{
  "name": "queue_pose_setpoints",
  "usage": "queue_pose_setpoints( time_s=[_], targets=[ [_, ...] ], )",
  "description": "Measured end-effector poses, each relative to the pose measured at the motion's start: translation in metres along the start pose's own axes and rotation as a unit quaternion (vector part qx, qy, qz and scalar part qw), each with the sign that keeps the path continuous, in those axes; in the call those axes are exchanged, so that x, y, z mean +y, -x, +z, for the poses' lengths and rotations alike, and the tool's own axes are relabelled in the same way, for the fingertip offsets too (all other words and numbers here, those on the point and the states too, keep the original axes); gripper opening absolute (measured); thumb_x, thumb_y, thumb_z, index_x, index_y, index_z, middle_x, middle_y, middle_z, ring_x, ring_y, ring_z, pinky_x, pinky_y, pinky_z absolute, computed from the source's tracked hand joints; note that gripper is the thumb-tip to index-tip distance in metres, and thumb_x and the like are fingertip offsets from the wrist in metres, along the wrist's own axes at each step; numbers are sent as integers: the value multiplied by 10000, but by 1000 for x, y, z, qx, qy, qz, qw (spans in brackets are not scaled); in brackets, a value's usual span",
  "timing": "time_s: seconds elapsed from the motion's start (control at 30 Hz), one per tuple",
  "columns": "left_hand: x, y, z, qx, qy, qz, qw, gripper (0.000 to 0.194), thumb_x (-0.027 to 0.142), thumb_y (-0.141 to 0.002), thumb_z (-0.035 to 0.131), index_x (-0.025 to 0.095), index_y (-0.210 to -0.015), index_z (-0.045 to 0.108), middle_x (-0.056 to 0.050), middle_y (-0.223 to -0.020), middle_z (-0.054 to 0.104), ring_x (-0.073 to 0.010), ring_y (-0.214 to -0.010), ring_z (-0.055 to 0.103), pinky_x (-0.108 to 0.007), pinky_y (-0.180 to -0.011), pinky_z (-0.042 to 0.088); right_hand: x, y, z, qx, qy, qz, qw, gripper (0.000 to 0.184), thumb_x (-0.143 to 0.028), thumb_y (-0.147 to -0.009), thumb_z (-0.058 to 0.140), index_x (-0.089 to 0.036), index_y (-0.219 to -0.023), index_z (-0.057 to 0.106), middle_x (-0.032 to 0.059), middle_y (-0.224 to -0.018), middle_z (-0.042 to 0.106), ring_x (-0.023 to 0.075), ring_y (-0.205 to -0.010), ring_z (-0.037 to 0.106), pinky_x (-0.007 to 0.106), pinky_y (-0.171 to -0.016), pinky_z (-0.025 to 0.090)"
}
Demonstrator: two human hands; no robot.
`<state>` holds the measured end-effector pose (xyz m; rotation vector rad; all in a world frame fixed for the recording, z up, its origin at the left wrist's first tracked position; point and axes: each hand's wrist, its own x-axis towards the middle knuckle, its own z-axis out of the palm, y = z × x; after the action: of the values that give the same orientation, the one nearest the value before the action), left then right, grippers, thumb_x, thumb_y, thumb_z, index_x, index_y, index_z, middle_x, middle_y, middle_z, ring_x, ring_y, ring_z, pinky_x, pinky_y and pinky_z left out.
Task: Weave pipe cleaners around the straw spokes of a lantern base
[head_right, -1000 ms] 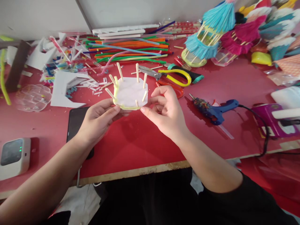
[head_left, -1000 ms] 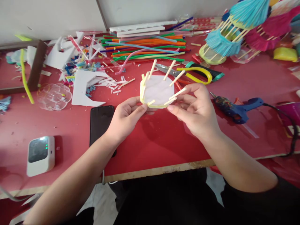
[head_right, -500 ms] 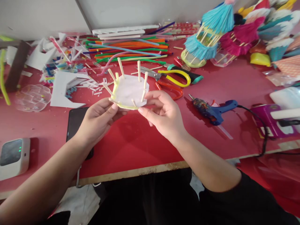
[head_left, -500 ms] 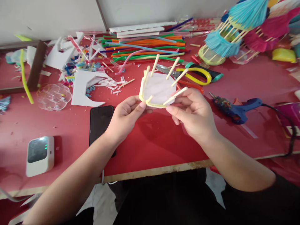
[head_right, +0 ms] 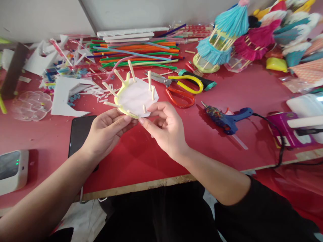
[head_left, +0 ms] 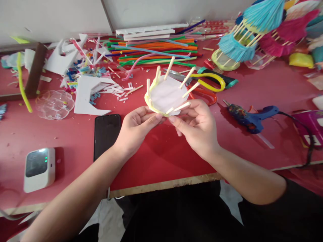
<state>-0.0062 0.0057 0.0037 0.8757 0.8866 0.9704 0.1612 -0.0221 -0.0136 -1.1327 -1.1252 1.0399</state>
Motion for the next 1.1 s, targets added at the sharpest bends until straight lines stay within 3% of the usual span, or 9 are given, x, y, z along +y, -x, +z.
queue_pose_setpoints(
  time_s=[0.27, 0.47, 0.6, 0.8, 1.1],
  targets=[
    [1, 1, 2, 15, -10, -3, 1000, 233, 293, -770, 852, 146, -923, 754, -80, -944, 812, -205, -915, 781, -325, -942, 605, 3, 2, 3, 12, 39, -38, 998, 295, -327, -830, 793, -267, -987, 550, -22, -905, 723, 110, -695, 686, 209, -491, 504],
    [0, 1, 2, -2, 2, 8, 1000, 154, 248, -820, 816, 151, -926, 758, -61, -936, 815, -173, -892, 783, -282, -918, 611, 3, 1, 2, 6, 33, -32, 999, 316, -323, -819, 803, -264, -993, 546, -25, -909, 721, 97, -677, 664, 205, -509, 500],
    [-2, 0, 0, 2, -6, 6, 1000, 174, 263, -813, 825, 146, -920, 752, -68, -932, 816, -190, -904, 785, -318, -948, 611, 3, 2, 1, 3, 37, -20, 999, 299, -316, -832, 790, -261, -994, 544, -36, -885, 709, 73, -599, 611, 205, -488, 474],
    [-3, 0, 0, 9, -10, 5, 1000, 203, 265, -782, 847, 153, -916, 744, -66, -943, 816, -197, -921, 784, -307, -938, 614, 1, 2, 3, 13, 51, -5, 999, 289, -312, -815, 783, -269, -979, 549, -33, -842, 697, 126, -720, 670, 254, -570, 539],
    [-1, 0, 0, 12, -21, -9, 1000, 220, 282, -768, 853, 149, -914, 754, -78, -940, 814, -208, -921, 784, -323, -948, 609, 1, 2, 3, 10, 74, -13, 997, 282, -343, -829, 766, -270, -975, 536, -34, -840, 690, 131, -738, 671, 266, -605, 555]
  ],
)
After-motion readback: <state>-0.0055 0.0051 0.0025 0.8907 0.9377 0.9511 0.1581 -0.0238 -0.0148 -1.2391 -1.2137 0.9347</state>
